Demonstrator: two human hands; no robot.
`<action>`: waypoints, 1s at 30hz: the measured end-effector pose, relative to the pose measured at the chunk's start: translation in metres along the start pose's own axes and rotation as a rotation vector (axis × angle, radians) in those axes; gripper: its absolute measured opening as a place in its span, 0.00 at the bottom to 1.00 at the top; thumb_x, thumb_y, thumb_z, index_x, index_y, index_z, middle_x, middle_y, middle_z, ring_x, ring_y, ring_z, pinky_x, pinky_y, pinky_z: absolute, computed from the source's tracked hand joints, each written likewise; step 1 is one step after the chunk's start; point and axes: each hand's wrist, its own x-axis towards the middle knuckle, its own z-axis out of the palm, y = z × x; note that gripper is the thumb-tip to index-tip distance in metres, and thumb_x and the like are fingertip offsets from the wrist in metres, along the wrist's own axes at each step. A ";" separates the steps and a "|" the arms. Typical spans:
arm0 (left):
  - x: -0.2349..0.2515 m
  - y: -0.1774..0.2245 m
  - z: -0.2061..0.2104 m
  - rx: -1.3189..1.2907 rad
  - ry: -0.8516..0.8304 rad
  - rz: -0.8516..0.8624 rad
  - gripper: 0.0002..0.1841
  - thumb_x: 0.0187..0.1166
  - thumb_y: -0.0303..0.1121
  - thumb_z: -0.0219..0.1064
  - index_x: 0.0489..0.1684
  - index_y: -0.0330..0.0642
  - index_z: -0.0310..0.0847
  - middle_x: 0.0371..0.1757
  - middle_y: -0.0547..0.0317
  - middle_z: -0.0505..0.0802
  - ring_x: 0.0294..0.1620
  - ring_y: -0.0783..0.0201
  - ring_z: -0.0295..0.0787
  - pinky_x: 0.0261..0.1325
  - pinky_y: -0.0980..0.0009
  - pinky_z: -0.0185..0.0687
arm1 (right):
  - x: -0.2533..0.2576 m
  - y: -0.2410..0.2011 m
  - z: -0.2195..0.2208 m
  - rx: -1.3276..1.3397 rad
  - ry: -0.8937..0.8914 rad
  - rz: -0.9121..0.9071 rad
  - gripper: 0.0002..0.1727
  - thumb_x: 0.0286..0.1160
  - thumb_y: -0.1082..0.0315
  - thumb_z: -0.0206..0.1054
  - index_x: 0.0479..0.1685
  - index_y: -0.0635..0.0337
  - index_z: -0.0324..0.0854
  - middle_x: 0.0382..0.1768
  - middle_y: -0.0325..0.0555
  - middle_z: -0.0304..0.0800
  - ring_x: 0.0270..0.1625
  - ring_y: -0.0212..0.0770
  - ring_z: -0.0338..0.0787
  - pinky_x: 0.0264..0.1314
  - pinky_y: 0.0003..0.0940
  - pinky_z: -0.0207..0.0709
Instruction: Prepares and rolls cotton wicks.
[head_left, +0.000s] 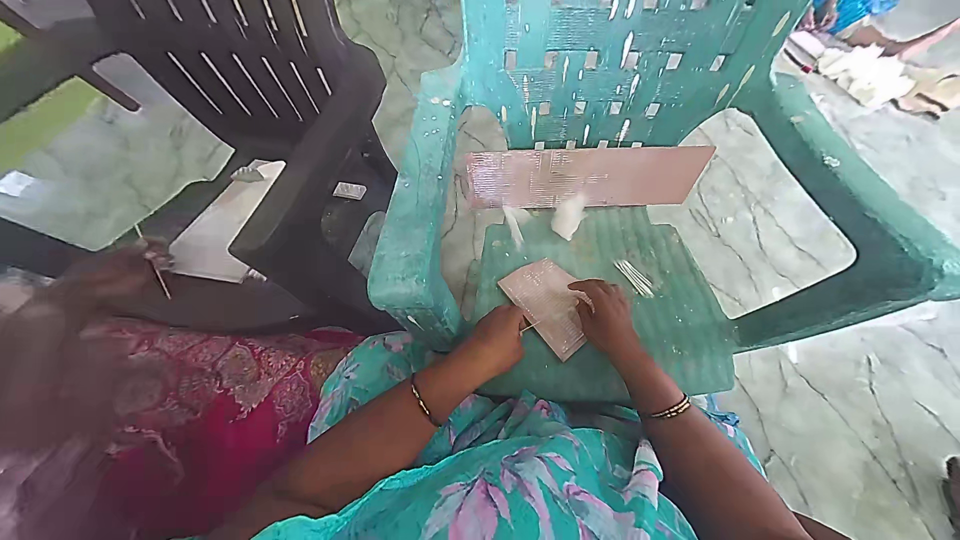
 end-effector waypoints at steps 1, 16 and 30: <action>0.001 0.000 0.000 0.006 -0.001 -0.007 0.17 0.89 0.26 0.54 0.69 0.26 0.76 0.70 0.35 0.83 0.75 0.44 0.79 0.80 0.50 0.71 | 0.000 -0.003 0.005 -0.028 -0.045 -0.086 0.18 0.82 0.71 0.61 0.68 0.57 0.85 0.70 0.54 0.86 0.77 0.61 0.79 0.75 0.69 0.66; -0.008 0.001 0.015 0.077 -0.132 0.133 0.17 0.90 0.31 0.55 0.66 0.26 0.78 0.65 0.34 0.86 0.70 0.40 0.82 0.75 0.44 0.74 | -0.083 -0.007 -0.035 -0.364 -0.608 -0.261 0.39 0.91 0.41 0.38 0.96 0.53 0.48 0.96 0.44 0.47 0.97 0.46 0.46 0.90 0.76 0.26; 0.009 -0.010 0.002 0.034 0.098 0.051 0.13 0.87 0.28 0.59 0.59 0.27 0.81 0.63 0.36 0.88 0.70 0.41 0.84 0.73 0.44 0.77 | -0.006 -0.008 -0.012 -0.322 -0.426 -0.157 0.34 0.94 0.51 0.44 0.94 0.57 0.53 0.95 0.48 0.50 0.97 0.47 0.47 0.92 0.71 0.27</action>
